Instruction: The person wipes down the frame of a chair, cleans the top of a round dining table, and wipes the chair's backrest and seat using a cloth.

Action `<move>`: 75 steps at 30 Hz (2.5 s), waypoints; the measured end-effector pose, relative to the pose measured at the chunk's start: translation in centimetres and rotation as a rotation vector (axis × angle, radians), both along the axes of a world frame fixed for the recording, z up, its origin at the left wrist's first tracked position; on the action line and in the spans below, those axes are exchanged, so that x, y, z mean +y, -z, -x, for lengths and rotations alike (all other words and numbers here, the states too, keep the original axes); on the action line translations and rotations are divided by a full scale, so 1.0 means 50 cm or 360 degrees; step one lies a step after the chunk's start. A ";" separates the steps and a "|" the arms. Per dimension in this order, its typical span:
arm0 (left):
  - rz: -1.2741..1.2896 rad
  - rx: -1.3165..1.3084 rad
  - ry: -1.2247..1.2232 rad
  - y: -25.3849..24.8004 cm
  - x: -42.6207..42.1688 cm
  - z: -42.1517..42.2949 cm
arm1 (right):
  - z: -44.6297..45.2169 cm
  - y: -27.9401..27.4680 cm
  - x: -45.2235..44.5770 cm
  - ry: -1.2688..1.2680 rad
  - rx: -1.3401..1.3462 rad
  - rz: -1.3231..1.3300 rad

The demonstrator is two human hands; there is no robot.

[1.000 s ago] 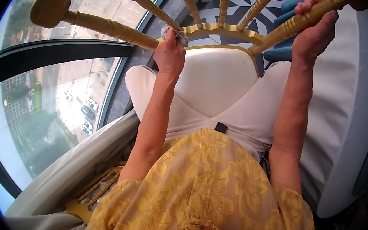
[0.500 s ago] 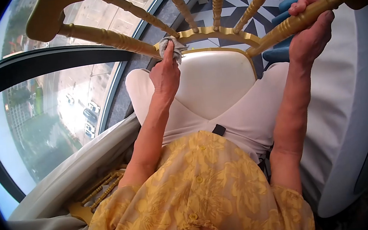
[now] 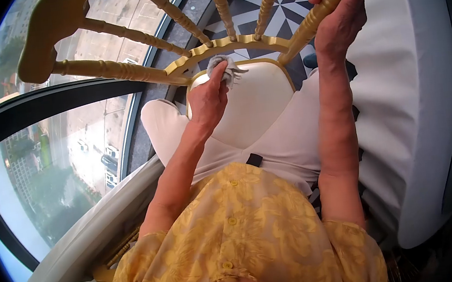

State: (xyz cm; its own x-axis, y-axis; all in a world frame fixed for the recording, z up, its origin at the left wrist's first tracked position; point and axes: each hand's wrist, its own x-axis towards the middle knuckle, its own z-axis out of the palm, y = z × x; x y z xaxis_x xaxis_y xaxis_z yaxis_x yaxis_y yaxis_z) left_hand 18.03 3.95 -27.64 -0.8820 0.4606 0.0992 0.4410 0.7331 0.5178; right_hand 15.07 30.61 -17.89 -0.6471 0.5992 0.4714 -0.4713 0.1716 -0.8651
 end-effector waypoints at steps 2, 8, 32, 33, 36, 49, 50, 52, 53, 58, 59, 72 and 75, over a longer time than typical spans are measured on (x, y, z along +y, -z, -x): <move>-0.0222 0.0120 0.0178 -0.006 0.055 0.013 | -0.004 -0.002 -0.002 -0.0019 -0.0042 0.0001; 0.0103 0.0052 -0.0110 0.029 0.168 0.072 | -0.011 -0.008 0.004 -0.0085 -0.0106 0.0024; -0.0246 0.0095 0.0282 0.016 0.218 0.042 | -0.007 -0.033 -0.027 0.0097 -0.0074 0.0236; -0.0070 0.0067 0.0237 0.032 0.235 0.052 | -0.006 -0.032 -0.027 0.0066 -0.0070 0.0239; -0.0078 -0.0089 0.0105 0.052 0.252 0.045 | -0.009 0.003 0.012 -0.0110 -0.0034 -0.0085; -0.0610 -0.0084 0.0170 -0.002 0.220 0.031 | -0.002 -0.028 -0.029 0.0093 -0.0043 0.0276; -0.0527 -0.0111 0.0173 -0.004 0.241 0.043 | 0.002 0.001 -0.006 0.0063 -0.0002 0.0007; -0.0268 -0.0208 0.0170 0.015 0.275 0.052 | 0.005 0.005 -0.002 0.0050 0.0035 -0.0008; -0.0202 -0.0284 0.0169 0.013 0.281 0.056 | 0.006 0.005 -0.002 0.0059 0.0029 0.0011; -0.0016 -0.0287 0.0405 0.001 0.213 0.031 | 0.008 0.003 -0.003 0.0078 0.0041 -0.0005; -0.0026 -0.0286 0.0408 0.026 0.185 0.017 | 0.009 0.001 -0.004 0.0080 0.0041 -0.0015; -0.0102 -0.0112 0.0210 0.033 0.235 0.024 | 0.005 -0.015 -0.026 0.0061 0.0028 0.0296; 0.0084 -0.0236 0.0428 0.037 0.140 0.018 | 0.008 -0.016 -0.028 0.0125 0.0022 0.0201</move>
